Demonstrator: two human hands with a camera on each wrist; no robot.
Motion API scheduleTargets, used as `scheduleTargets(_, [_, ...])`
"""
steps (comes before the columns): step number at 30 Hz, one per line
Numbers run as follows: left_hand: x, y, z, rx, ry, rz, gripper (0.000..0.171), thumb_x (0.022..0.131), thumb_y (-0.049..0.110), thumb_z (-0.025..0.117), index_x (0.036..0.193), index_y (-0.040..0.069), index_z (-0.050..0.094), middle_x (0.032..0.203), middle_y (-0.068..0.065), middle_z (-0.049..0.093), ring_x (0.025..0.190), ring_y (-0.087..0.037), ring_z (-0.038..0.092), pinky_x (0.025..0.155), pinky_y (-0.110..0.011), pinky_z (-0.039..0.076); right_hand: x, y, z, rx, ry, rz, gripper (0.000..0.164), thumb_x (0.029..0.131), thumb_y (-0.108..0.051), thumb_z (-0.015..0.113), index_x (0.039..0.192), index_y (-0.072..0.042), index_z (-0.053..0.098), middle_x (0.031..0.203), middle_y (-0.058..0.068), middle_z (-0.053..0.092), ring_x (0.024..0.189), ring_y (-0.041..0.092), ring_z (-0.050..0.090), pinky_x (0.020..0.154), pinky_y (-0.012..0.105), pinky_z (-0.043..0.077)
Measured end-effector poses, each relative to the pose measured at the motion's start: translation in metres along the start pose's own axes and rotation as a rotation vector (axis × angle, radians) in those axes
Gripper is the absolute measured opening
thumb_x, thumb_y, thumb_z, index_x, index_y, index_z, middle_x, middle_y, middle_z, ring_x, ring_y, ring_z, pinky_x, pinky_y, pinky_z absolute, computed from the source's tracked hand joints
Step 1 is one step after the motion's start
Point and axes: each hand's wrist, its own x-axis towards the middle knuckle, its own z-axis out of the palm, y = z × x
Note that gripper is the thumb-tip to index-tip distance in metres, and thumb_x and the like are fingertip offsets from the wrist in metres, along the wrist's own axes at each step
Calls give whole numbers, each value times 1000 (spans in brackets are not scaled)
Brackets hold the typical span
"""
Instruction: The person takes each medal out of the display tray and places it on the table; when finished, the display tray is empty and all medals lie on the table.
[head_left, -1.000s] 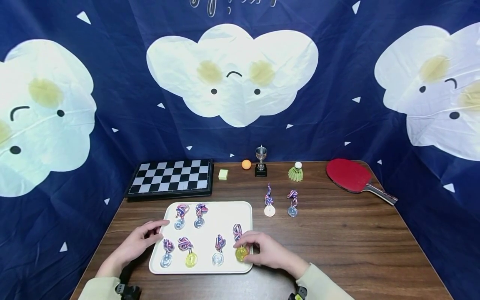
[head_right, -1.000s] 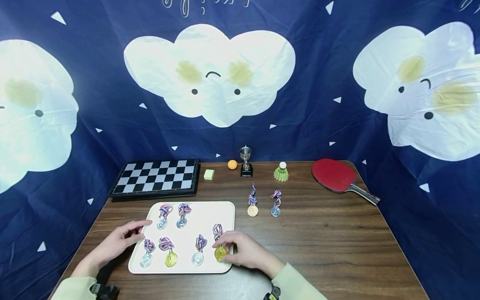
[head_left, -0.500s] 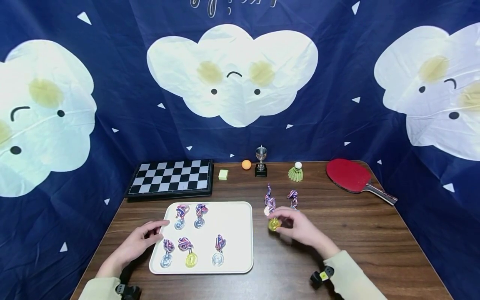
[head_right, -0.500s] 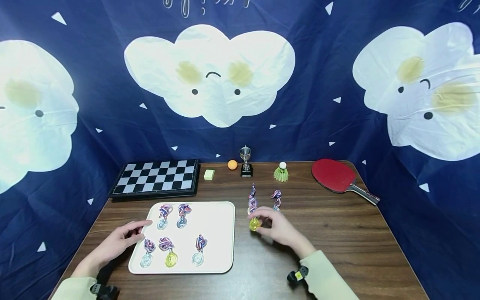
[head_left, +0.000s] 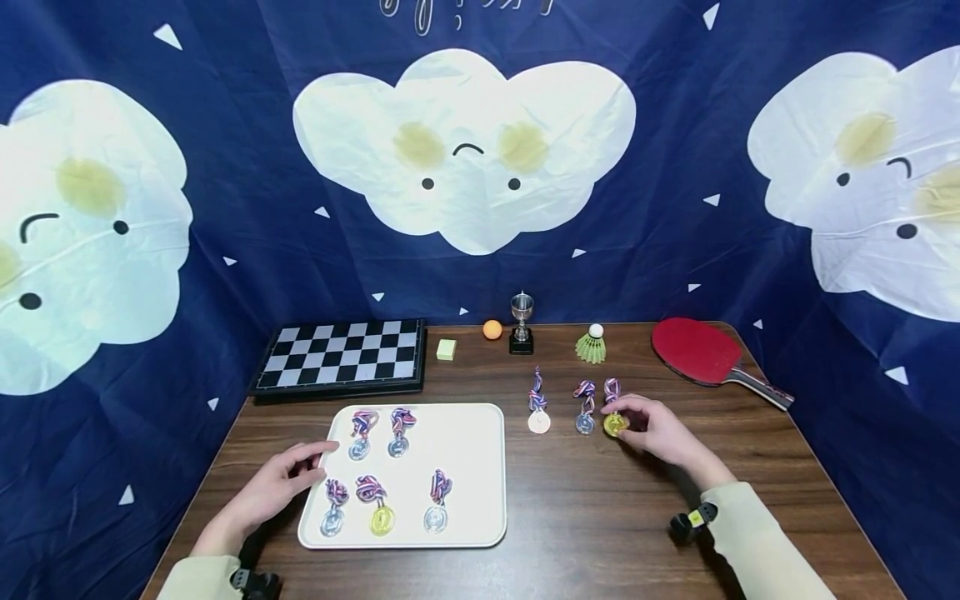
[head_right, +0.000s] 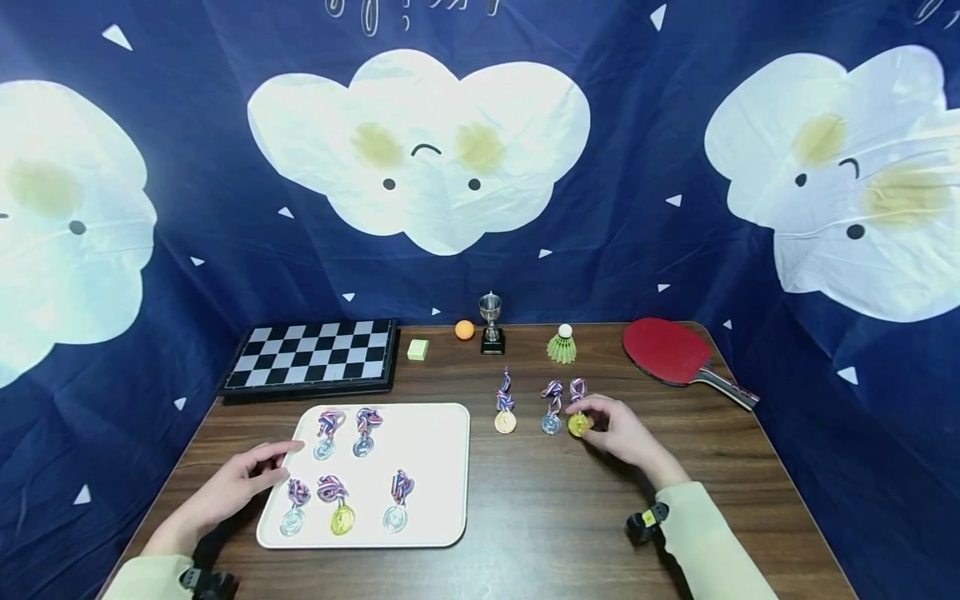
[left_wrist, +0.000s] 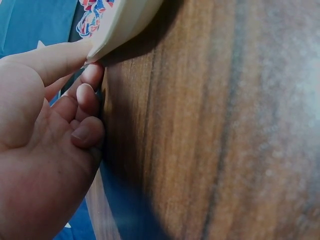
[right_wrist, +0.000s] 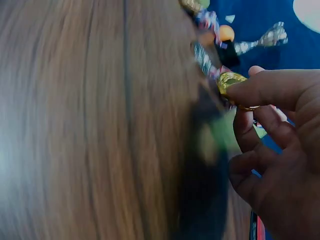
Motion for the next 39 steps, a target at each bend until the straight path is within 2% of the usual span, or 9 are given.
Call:
scheduleTargets(4, [0,0,0,9,-3,-4,39,90,24,65,129,27,59,117,-5,54,97,-25,44,78,-29,37,-4,6,-7,-63,-12,17,41,73,11,71,109,-7,67,102,9,62,79,22,55,68,31,46])
scheduleTargets(13, [0,-1,-1,-3,-7,-8,39,90,25,66,129,28,59,118,-4,54,98,-25,44,78,-30,37,-5,10,-12,-282,5,18,39,72,4,74,108,-12,69,107,4,61,94,21,56,80,38,44])
scheduleTargets(17, [0,-2,-1,-12,-9,-9,40,90,25,66,129,28,59,118,-5,54,98,-25,44,77,-30,37,-6,12,-13,-291,-3,-7,41,72,5,71,110,-10,69,105,7,59,95,21,55,79,37,44])
scheduleTargets(21, [0,-2,-1,-17,-11,-9,39,90,24,66,129,28,59,118,-5,54,97,-25,44,77,-29,37,-7,12,-13,-281,35,-16,40,73,5,70,110,-11,69,104,7,58,94,21,54,78,37,44])
scheduleTargets(25, [1,-2,-2,-13,-8,-14,39,90,24,66,128,28,59,114,-6,53,97,-25,44,77,-29,37,-4,4,-8,-250,119,6,33,78,2,71,108,-12,70,103,4,57,74,18,57,67,31,46])
scheduleTargets(29, [2,-2,-2,-2,-6,-21,39,90,23,66,128,28,59,112,-6,53,97,-25,44,76,-30,37,4,-17,7,-246,164,-1,28,81,-5,72,107,-16,70,104,-1,57,80,11,58,75,33,47])
scheduleTargets(30, [1,-2,-2,0,-6,-22,39,90,23,66,129,28,59,112,-6,53,97,-25,44,76,-30,37,6,-22,13,-255,161,-21,28,81,-6,72,107,-17,70,104,-2,58,86,11,57,79,36,46])
scheduleTargets(32, [1,-1,-2,-2,-6,-25,39,90,23,66,129,28,59,112,-6,53,98,-25,44,76,-30,37,11,-35,27,-258,139,-55,27,82,-10,73,107,-18,70,104,-5,59,97,12,54,86,41,44])
scheduleTargets(39, [0,-1,-1,1,-6,-20,40,90,24,66,128,28,59,116,-5,54,96,-24,44,75,-30,37,24,-77,90,-253,0,-139,22,85,-21,72,107,-19,69,103,-13,60,98,5,54,88,35,46])
